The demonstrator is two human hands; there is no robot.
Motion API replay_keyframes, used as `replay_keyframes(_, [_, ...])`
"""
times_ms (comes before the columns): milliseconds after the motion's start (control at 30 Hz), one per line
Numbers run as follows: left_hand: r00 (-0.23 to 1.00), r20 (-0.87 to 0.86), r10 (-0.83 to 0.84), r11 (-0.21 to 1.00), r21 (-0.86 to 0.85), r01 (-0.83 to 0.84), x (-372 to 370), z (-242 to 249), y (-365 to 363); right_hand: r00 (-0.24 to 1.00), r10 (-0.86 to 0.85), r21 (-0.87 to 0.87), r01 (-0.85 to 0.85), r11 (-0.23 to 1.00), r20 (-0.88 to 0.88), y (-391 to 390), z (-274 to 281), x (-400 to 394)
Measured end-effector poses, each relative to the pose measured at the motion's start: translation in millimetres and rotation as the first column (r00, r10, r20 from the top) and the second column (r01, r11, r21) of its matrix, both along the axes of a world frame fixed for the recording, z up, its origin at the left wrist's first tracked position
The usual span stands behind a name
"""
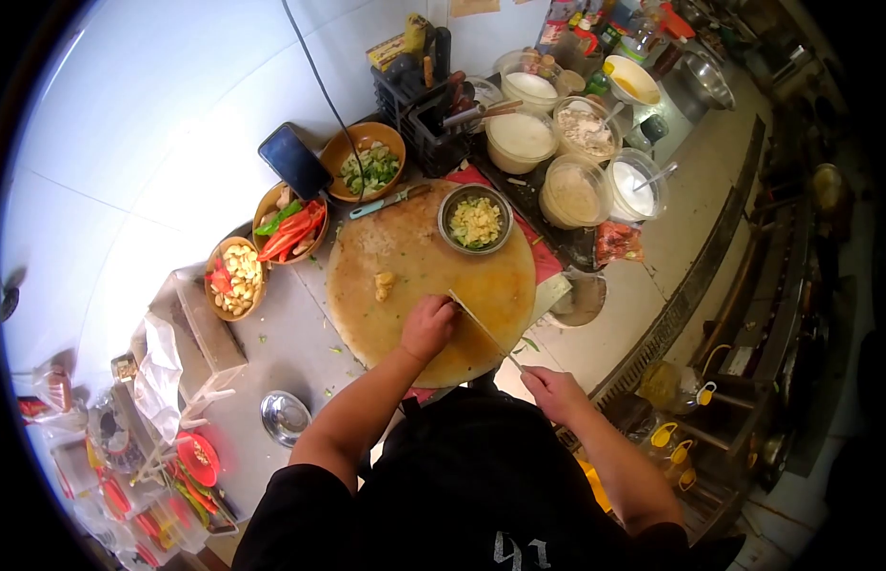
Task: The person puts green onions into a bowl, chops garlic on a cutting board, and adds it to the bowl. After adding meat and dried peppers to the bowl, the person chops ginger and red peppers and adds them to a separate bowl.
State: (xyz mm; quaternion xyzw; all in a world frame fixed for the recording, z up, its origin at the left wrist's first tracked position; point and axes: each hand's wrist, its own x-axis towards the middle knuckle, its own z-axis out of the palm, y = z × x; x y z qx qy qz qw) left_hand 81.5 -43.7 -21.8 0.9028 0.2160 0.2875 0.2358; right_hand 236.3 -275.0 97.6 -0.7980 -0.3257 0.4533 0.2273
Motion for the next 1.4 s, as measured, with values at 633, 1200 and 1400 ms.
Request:
replay_keyframes(633, [0.993,-0.030,-0.114,0.991,0.069,0.116,-9,-10,2,0.993,-0.076,-0.086,0.069,0.994,-0.092,3,3,-2])
replay_keyframes(1200, [0.993,-0.084,-0.080,0.997,-0.005,0.079,-12,-33,3,0.999,0.031,0.048,-0.033,0.998,0.032,13,22,-15])
replay_keyframes(1400, [0.997,-0.032,-0.077,0.994,0.076,0.079,-8,-35,7,0.988,0.130,-0.027,-0.128,0.991,0.084,22,26,-18])
